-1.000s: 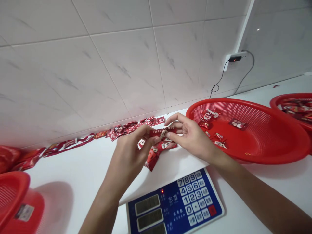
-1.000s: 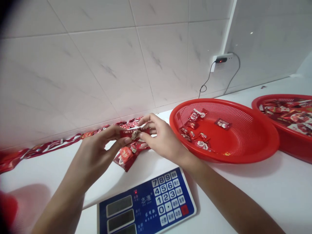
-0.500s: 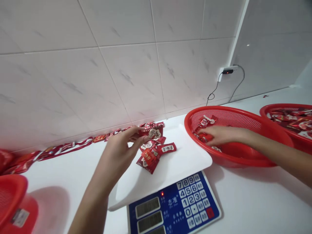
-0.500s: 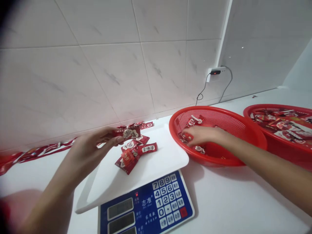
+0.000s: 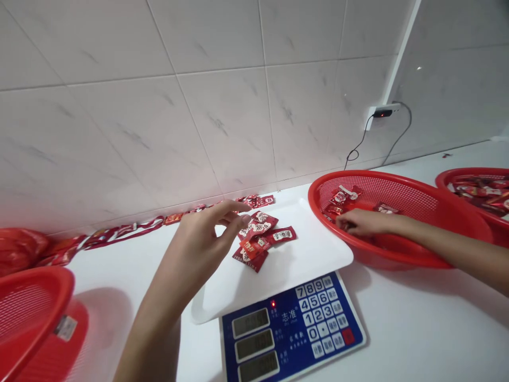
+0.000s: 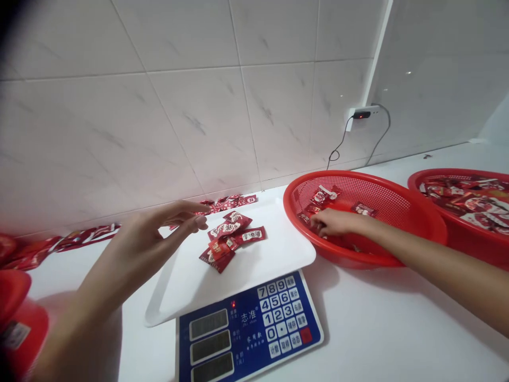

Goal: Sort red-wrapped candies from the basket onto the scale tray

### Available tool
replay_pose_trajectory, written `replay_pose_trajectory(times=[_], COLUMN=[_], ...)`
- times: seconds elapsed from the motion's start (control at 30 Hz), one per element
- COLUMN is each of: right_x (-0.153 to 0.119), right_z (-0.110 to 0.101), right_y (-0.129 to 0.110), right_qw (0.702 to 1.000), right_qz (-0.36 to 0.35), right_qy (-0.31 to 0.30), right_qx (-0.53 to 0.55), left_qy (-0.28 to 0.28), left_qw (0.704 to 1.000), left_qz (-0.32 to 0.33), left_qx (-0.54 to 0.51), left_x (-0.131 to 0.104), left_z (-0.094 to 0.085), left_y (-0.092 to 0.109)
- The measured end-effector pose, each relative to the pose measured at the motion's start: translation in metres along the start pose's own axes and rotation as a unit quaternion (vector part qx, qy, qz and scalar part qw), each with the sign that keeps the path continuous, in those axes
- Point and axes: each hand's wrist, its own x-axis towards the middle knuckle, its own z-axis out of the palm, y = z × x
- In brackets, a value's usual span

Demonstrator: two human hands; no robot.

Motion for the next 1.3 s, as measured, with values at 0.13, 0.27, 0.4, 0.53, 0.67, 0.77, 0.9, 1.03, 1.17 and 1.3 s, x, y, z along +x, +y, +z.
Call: replay_pose_trajectory(times=[0.13,0.27,0.4,0.53,0.67,0.77,0.9,1.03,1.17,1.3], right_x=[0.006,0.008,0.003,-0.012,-0.028,-0.026,-0.006,0.007,0.003,-0.001], right_z=[-0.029,-0.043,-0.044,-0.049,-0.038,-0.014,0.013,0.018,0.018,0.021], right_y=[-0.003,-0.011,-0.020,-0.047,-0.101,-0.137,-0.152,-0.144,-0.136,-0.141], right_qw=[0.990,0.971,0.964,0.937,0.930,0.875,0.746,0.717,0.766,0.791], right_qz=[0.074,0.121,0.147,0.147,0.035,-0.105,-0.217,-0.211,-0.155,-0.149], right_qy=[0.096,0.160,0.181,0.283,0.211,0.061,-0.057,-0.056,0.038,0.020], right_qx=[0.077,0.129,0.126,0.141,0.298,0.469,0.627,0.662,0.623,0.593], left_qy=[0.028,0.018,0.014,0.020,0.036,-0.014,-0.087,-0.050,-0.028,0.014], left_qw=[0.999,0.999,0.998,0.997,0.994,0.988,0.968,0.975,0.971,0.984], left_qz=[0.020,0.044,0.059,0.061,0.046,0.033,0.042,0.027,0.008,0.007], left_qx=[-0.005,-0.005,-0.009,-0.040,-0.093,-0.151,-0.233,-0.214,-0.238,-0.176], left_x=[-0.001,0.000,0.000,-0.002,-0.005,-0.003,0.004,0.011,0.012,0.010], left_z=[0.002,0.004,0.002,0.005,0.015,0.023,0.027,0.026,0.030,0.036], left_y=[0.005,0.007,0.007,0.008,0.014,0.018,0.011,-0.001,-0.004,-0.001])
